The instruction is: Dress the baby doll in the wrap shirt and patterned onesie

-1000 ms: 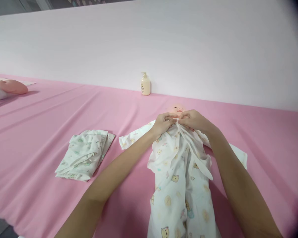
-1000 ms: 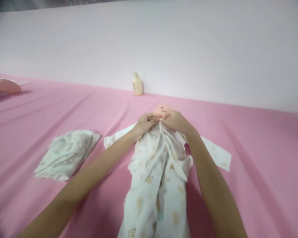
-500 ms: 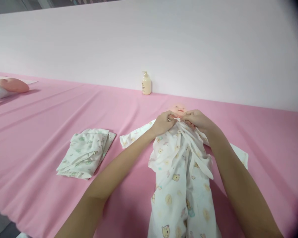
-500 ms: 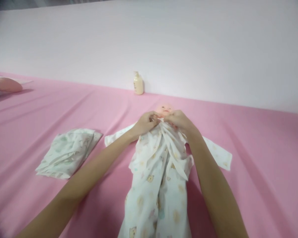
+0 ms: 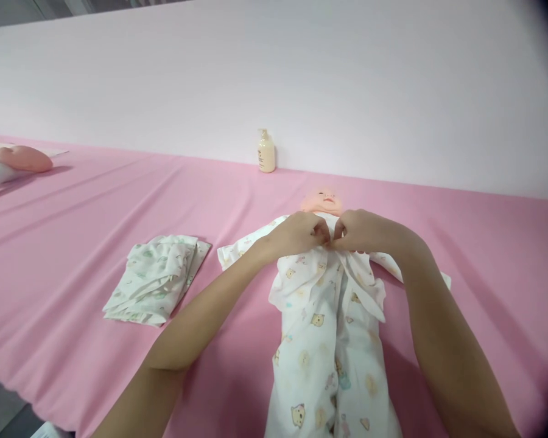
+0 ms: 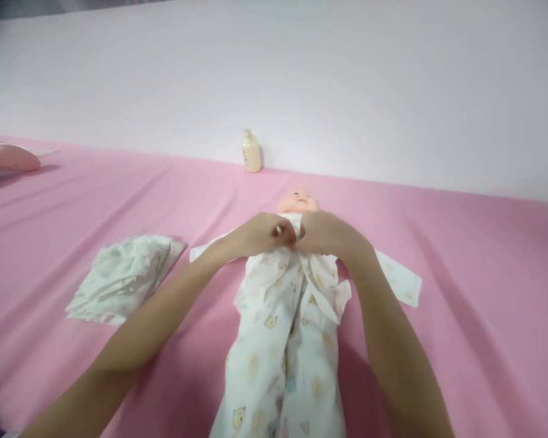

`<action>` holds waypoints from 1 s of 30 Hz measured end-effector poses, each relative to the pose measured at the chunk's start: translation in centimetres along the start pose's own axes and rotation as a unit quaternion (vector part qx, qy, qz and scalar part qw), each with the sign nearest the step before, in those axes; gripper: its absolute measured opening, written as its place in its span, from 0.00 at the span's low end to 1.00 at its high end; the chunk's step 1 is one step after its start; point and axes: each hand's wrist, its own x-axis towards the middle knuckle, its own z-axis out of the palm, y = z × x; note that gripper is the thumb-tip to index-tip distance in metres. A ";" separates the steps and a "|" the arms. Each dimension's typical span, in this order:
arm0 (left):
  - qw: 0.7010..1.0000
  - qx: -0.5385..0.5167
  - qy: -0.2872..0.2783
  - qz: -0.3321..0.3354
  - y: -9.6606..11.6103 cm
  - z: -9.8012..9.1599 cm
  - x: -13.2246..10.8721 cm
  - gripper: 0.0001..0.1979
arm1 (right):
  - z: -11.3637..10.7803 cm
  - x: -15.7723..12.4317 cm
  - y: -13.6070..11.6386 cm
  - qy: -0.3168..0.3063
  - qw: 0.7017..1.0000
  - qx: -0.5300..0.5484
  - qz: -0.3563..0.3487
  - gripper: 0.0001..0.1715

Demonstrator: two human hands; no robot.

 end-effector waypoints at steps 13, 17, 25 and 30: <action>0.982 -0.184 -0.017 -0.046 -0.3 0.4 0.5 0.08 | -0.8 1.3 3.0 -0.011 0.975 0.196 -0.107 0.12; 0.976 -0.207 -0.015 -0.064 -0.3 0.4 0.4 0.07 | -0.8 1.6 3.4 -0.040 0.973 0.197 -0.116 0.11; 0.975 -0.214 -0.019 -0.056 -0.6 0.6 0.5 0.09 | -0.6 1.8 4.0 -0.062 0.968 0.196 -0.143 0.10; 0.975 -0.211 -0.018 -0.061 -0.6 0.6 0.5 0.08 | 0.0 2.3 4.1 -0.028 0.966 0.213 -0.143 0.09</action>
